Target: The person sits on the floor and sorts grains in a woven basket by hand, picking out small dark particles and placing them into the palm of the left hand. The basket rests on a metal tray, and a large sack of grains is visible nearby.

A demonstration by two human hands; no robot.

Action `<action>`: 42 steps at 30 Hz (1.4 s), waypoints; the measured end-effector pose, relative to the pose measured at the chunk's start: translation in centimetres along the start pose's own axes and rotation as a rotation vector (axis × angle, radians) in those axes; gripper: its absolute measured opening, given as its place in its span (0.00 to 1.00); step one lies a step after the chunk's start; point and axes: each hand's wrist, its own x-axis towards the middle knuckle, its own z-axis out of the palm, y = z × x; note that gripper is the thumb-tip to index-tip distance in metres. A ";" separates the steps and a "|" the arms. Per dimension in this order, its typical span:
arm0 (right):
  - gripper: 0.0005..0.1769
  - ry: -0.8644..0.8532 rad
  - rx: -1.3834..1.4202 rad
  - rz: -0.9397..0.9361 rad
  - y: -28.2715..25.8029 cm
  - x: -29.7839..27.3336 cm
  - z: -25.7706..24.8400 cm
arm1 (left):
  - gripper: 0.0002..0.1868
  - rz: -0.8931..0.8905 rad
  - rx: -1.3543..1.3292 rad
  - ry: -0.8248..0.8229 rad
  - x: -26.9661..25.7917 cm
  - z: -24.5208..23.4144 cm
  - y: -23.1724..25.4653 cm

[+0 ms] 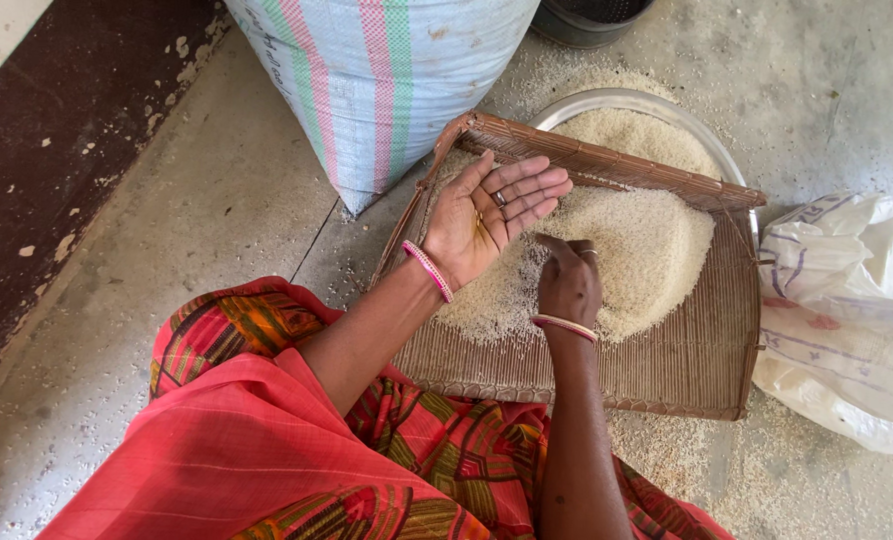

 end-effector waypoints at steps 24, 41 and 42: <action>0.10 -0.092 -0.249 0.010 0.5 2.6 3.9 | 0.33 0.020 0.053 0.032 -0.1 -0.2 0.4; 0.16 0.091 0.351 0.139 -2.4 0.3 -3.4 | 0.33 -0.040 0.037 0.060 -0.1 -1.5 -2.0; 0.15 0.106 0.296 0.187 -0.5 0.3 -3.7 | 0.32 -0.046 0.022 0.057 -0.1 -1.5 -1.8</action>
